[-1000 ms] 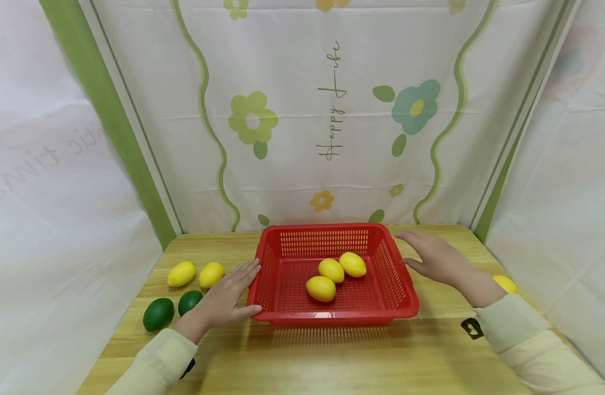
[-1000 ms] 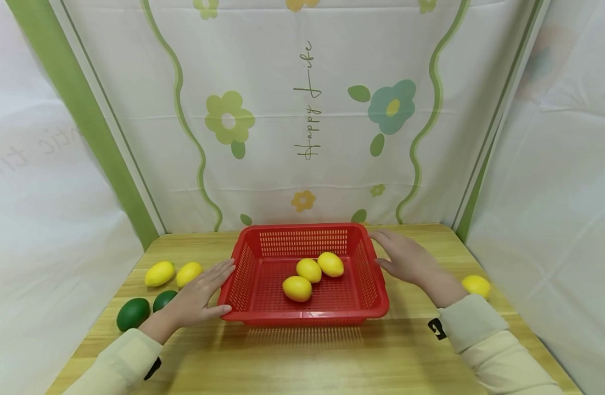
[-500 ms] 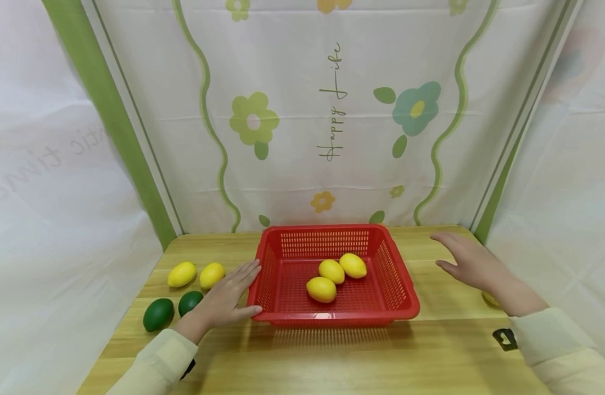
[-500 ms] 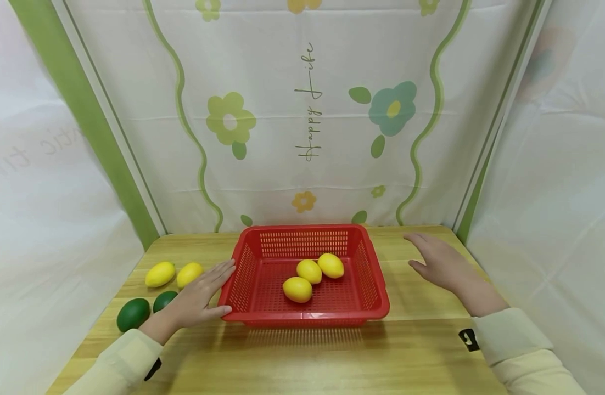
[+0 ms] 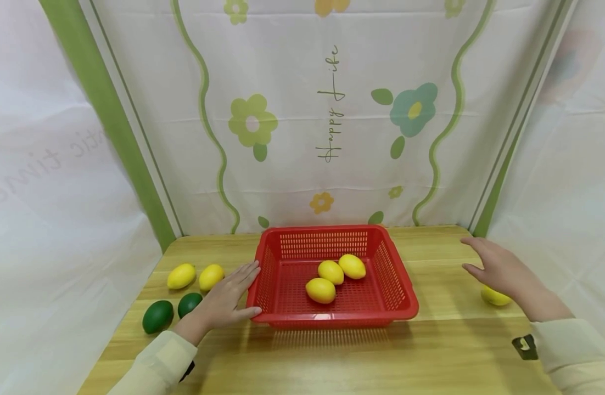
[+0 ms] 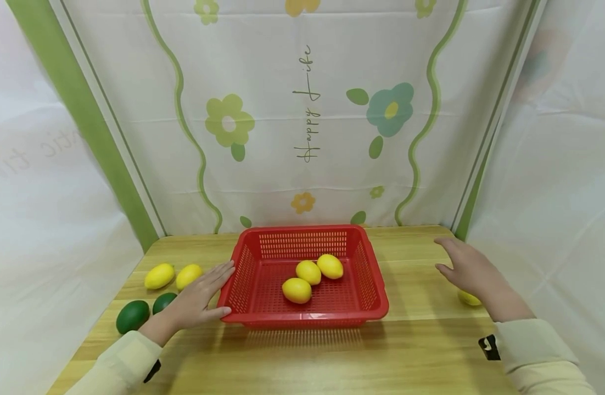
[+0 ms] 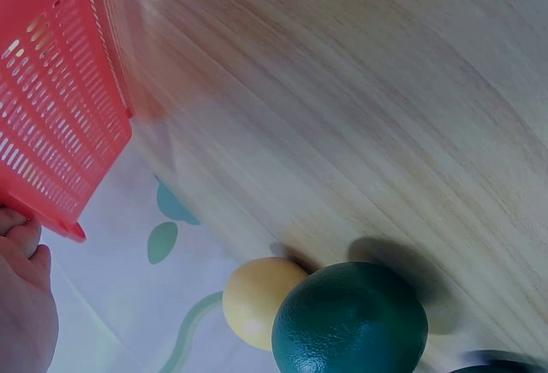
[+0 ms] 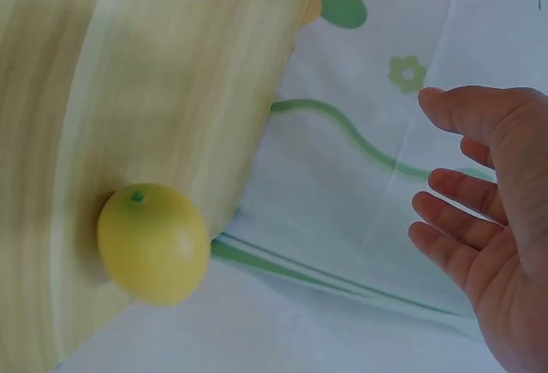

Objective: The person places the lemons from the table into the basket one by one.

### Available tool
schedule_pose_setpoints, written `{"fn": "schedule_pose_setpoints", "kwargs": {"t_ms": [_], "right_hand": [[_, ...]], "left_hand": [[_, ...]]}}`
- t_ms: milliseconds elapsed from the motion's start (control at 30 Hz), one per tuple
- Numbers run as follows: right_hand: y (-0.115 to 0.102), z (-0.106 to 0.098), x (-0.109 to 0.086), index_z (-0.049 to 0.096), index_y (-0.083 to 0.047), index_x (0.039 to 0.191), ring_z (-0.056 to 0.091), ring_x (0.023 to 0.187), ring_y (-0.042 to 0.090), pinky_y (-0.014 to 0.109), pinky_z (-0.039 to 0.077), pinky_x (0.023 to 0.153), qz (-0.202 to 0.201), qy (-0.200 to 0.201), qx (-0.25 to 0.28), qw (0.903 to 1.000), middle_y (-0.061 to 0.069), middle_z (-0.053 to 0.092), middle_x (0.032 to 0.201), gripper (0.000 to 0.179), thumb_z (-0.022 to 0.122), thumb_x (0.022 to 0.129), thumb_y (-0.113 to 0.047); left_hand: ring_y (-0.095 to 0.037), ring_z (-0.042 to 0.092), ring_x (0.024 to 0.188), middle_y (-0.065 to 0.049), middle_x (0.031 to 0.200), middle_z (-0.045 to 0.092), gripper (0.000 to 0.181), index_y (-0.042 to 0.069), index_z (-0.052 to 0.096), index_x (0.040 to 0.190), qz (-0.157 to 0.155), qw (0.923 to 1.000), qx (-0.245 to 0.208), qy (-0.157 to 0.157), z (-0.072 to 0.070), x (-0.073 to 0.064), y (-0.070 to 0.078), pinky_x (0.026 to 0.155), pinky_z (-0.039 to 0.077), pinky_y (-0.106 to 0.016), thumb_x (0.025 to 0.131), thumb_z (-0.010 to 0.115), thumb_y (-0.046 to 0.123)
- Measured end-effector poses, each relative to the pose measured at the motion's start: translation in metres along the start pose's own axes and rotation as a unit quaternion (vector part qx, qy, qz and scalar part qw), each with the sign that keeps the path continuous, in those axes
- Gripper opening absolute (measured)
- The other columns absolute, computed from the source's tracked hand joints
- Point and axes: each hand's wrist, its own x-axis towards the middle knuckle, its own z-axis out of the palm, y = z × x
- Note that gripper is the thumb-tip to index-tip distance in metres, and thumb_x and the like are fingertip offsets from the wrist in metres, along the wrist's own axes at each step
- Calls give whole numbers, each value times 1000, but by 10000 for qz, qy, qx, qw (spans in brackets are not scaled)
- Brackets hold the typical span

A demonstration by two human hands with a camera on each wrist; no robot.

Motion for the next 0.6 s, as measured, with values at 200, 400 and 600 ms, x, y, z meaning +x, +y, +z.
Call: {"fn": "schedule_pose_setpoints", "kwargs": {"t_ms": [200, 400, 600], "right_hand": [[15, 4, -12, 51, 15, 122, 53, 101, 54, 63, 45, 81, 381, -189, -5, 9991, 37, 56, 112, 57, 79, 75, -3], [24, 9, -21, 50, 17, 120, 50, 102, 56, 64, 42, 83, 720, -307, 20, 9969, 40, 53, 113, 55, 77, 78, -5], [34, 15, -27, 48, 18, 123, 49, 103, 58, 66, 41, 84, 1103, -565, 29, 9923, 43, 51, 114, 55, 73, 83, -10]], "left_hand": [[-30, 28, 142, -14, 155, 30, 84, -1, 35, 149, -13, 10000, -21, -14, -1, -1, 0, 110, 29, -51, 86, 68, 45], [-30, 28, 142, -14, 155, 30, 84, -1, 34, 149, -1, 10000, 9, 0, 0, -1, 0, 110, 30, -51, 87, 68, 44], [-30, 29, 142, -14, 155, 30, 84, -1, 35, 149, 2, 10000, 13, 14, 0, 0, 0, 110, 31, -52, 87, 68, 45]]}}
